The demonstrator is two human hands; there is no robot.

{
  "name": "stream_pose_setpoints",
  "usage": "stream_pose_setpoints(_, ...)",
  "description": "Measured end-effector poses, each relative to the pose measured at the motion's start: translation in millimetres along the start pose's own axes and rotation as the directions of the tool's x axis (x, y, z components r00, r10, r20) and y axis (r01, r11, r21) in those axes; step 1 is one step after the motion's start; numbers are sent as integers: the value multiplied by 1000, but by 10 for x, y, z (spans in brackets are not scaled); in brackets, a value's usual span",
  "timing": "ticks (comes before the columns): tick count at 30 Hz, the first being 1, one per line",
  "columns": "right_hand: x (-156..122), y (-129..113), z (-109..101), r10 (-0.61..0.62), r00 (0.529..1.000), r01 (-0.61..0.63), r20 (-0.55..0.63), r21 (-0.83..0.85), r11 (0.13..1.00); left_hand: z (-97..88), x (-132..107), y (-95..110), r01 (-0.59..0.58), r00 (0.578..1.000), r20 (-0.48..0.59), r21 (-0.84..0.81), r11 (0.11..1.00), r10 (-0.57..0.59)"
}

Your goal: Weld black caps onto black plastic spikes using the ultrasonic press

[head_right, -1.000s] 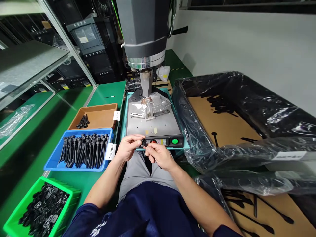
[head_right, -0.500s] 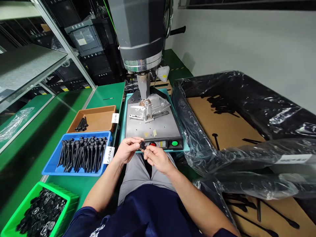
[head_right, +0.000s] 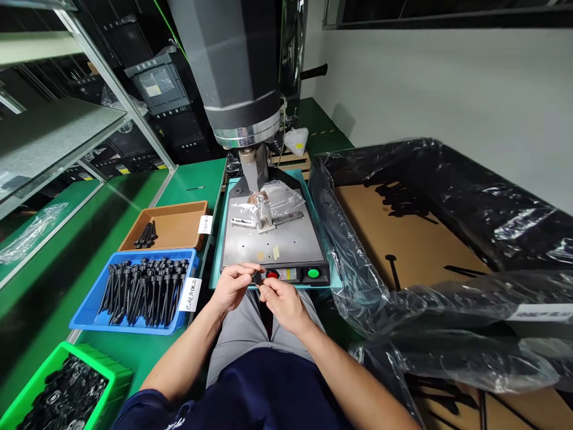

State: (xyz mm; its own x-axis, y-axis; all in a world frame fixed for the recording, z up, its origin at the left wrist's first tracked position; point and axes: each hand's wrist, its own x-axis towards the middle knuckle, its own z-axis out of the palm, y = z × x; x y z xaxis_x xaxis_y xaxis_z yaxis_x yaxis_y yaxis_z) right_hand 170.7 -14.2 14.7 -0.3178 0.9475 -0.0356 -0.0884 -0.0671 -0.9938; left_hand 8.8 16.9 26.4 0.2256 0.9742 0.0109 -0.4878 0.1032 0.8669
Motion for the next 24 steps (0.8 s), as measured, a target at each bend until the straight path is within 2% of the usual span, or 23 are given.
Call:
stream_pose_setpoints(2, -12, 17, -20, -22, 999, 19, -42, -76, 997, 16, 8, -23, -5, 1000, -4, -23, 1000, 5)
stream_pose_setpoints(3, -18, 27, -26, -10, 999, 8, -45, -61, 998, 25, 10, -33, -4, 1000, -8, -25, 1000, 4)
stream_pose_setpoints(6, -34, 52, -33, 74, 997, -78, 31, 144, 986, 58, 15, -66, 17, 1000, 3, -28, 999, -17)
stream_pose_setpoints(8, -43, 62, -38, 88, 995, -98, 52, 233, 967, 77, 23, -96, 14, 1000, 18, -24, 1000, -14)
stream_pose_setpoints(12, -48, 86, -76, 81, 997, -78, -7, 197, 977, 85, 65, -178, -42, 999, 20, 69, 997, 41)
stream_pose_setpoints(16, 9, 148, -142, 89, 996, -88, 5, 187, 978, 72, 134, -261, -47, 999, -2, 180, 983, 48)
stream_pose_setpoints(20, 112, 198, -186, 106, 994, -108, 23, 321, 941, 96, 182, -330, -46, 996, -62, 218, 975, 61)
stream_pose_setpoints(24, 205, 214, -197, 150, 988, -145, 23, 441, 886, 113, 205, -378, -30, 998, -45, 243, 969, 42)
